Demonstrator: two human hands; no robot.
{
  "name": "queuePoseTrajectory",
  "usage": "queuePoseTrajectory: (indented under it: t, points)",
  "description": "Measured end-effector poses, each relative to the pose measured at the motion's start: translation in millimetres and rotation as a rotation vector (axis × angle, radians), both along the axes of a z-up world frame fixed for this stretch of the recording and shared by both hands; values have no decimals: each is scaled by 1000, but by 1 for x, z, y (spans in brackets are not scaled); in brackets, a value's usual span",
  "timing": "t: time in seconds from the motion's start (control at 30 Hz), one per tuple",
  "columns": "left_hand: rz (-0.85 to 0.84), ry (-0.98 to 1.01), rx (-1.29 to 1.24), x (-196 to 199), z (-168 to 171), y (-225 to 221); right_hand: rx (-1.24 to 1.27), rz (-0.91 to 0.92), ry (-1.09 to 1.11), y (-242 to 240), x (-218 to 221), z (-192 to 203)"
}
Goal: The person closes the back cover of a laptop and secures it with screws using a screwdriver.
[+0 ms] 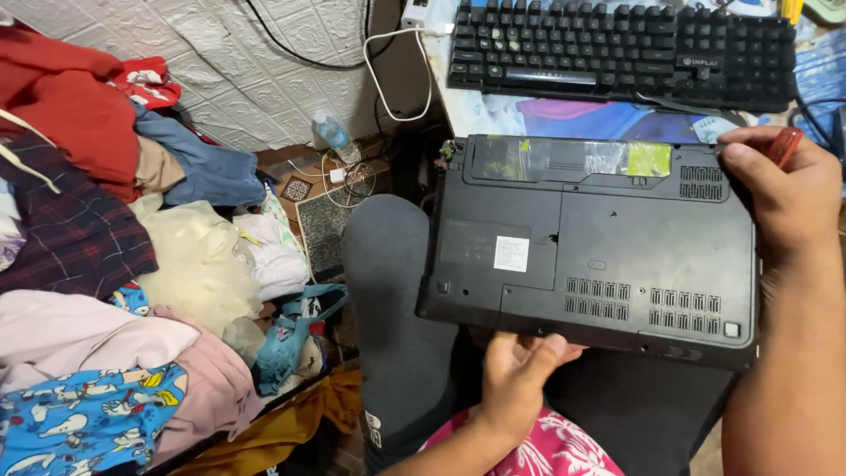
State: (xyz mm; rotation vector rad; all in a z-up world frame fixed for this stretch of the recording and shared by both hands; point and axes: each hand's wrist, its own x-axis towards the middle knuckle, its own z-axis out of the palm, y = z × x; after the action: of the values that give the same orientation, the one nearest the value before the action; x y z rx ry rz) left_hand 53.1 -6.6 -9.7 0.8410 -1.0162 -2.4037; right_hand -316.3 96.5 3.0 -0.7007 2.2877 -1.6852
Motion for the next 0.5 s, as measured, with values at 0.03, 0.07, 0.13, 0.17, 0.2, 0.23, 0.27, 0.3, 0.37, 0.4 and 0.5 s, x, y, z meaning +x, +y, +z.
queuePoseTrajectory:
  t: [0.03,0.07,0.13,0.17,0.2,0.23,0.27,0.3,0.37,0.4,0.5]
  points:
    - [0,-32,26,1,-8,-1,-6,-17,-36,-1,4,2]
    - [-1,-63,53,2,-17,-2,-11,-35,-71,-2,7,5]
    - [-6,-24,7,7,-23,-4,0,-32,-64,-3,11,5]
    - [-11,25,-44,6,-26,-8,7,-28,-47,-5,10,7]
    - [-12,28,-47,4,-30,-9,4,-30,-43,-5,9,7]
    - [54,-5,-20,3,-35,-9,13,-28,-40,-4,9,8]
    - [119,-39,7,2,-39,-8,22,-27,-36,-4,10,8]
    - [123,-40,5,1,-39,-8,20,-24,-37,-7,13,10]
    - [190,-96,61,-2,-40,-5,29,-75,-87,-10,21,16]
    - [188,-96,61,-2,-41,-4,29,-78,-88,-8,18,14]
    - [210,-130,79,-3,-43,-1,52,-26,-3,-4,10,8]
